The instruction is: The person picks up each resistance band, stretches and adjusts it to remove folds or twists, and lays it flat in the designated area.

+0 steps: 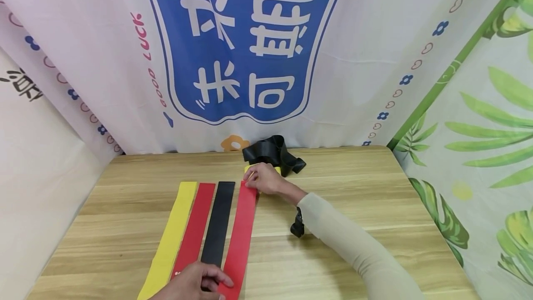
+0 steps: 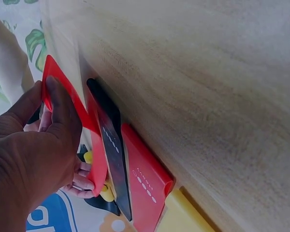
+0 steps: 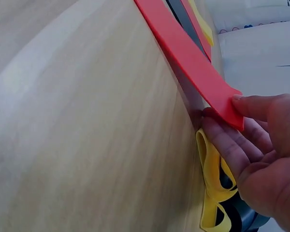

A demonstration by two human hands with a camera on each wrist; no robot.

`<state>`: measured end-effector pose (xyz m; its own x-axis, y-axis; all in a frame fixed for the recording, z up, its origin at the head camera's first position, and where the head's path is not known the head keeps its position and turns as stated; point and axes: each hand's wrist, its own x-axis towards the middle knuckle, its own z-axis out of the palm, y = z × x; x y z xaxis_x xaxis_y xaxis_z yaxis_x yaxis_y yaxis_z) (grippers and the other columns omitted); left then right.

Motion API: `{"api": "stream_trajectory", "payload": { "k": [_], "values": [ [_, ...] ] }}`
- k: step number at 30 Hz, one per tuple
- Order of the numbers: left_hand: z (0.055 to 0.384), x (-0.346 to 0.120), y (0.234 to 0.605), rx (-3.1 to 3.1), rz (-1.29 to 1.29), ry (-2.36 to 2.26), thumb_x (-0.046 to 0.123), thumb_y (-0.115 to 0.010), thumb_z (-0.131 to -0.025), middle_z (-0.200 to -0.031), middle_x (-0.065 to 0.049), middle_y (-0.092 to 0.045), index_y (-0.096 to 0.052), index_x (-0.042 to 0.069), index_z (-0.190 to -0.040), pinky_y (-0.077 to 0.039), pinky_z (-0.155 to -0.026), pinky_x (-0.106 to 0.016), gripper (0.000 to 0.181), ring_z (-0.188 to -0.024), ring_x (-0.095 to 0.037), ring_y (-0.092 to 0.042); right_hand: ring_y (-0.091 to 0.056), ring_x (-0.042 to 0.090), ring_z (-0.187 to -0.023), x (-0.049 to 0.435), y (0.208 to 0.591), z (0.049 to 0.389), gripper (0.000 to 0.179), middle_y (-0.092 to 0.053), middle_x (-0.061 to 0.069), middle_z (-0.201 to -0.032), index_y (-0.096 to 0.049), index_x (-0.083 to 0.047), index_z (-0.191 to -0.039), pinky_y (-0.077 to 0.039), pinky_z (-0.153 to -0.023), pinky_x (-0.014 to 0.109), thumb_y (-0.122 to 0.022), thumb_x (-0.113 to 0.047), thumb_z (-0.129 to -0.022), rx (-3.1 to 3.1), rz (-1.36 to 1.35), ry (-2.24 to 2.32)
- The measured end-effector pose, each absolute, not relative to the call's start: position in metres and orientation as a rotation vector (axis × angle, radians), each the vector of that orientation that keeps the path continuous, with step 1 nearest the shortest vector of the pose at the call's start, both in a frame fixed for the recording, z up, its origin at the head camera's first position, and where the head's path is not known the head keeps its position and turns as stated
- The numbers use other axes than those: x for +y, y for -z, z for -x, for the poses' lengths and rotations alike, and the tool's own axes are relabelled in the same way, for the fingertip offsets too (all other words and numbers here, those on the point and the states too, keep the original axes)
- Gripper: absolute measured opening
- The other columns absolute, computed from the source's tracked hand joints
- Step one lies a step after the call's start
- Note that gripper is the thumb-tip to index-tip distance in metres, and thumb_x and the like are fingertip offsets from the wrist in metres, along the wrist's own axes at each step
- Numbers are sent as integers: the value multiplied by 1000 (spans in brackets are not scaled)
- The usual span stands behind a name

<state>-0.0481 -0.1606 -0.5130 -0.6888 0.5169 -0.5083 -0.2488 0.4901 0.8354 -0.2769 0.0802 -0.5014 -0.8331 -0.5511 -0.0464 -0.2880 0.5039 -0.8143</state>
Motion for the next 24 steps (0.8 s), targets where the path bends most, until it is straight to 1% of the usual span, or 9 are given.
{"api": "stream_trajectory", "payload": {
  "k": [4,10,14,17,21,24],
  "values": [
    [47,-156,505,1993,-186,-1283,25,-88,-88,-100,2,-71,-82,17,-112,-58,-77,-26,25,-84,-15,-65,-73,7,-79,82,500,280,8,-79,-3,-88,-78,-11,-100,-55,-66,25,-82,-11,-94,2510,727,1216],
    [45,-150,488,2020,-145,-1325,14,-86,-90,-96,-1,-71,-81,13,-110,-58,-77,-29,22,-83,-18,-63,-72,7,-80,83,495,285,9,-79,-4,-89,-79,-11,-102,-56,-70,25,-82,-12,-94,2558,751,1178],
    [45,-149,485,2020,-160,-1337,12,-86,-90,-96,-1,-72,-80,13,-112,-59,-77,-28,22,-83,-18,-64,-72,5,-80,82,495,287,10,-79,-5,-89,-80,-12,-103,-56,-72,25,-82,-13,-94,2576,756,1131],
    [46,-148,486,2018,-168,-1338,13,-86,-90,-97,-1,-72,-80,13,-112,-60,-78,-29,22,-83,-18,-65,-71,3,-81,80,496,290,8,-79,-7,-89,-81,-14,-102,-56,-75,25,-82,-15,-94,2612,799,1066],
    [46,-146,488,2022,-152,-1317,13,-85,-90,-98,-1,-72,-80,13,-111,-61,-80,-33,21,-83,-17,-65,-70,1,-82,77,497,292,6,-79,-9,-88,-83,-16,-99,-56,-82,26,-83,-17,-93,2655,855,997],
    [46,-144,490,2022,-128,-1295,13,-85,-91,-99,-1,-72,-81,13,-111,-61,-81,-34,21,-83,-17,-65,-71,1,-82,76,500,293,5,-79,-9,-88,-83,-17,-98,-56,-84,28,-84,-18,-93,2674,867,969]
  ]
}}
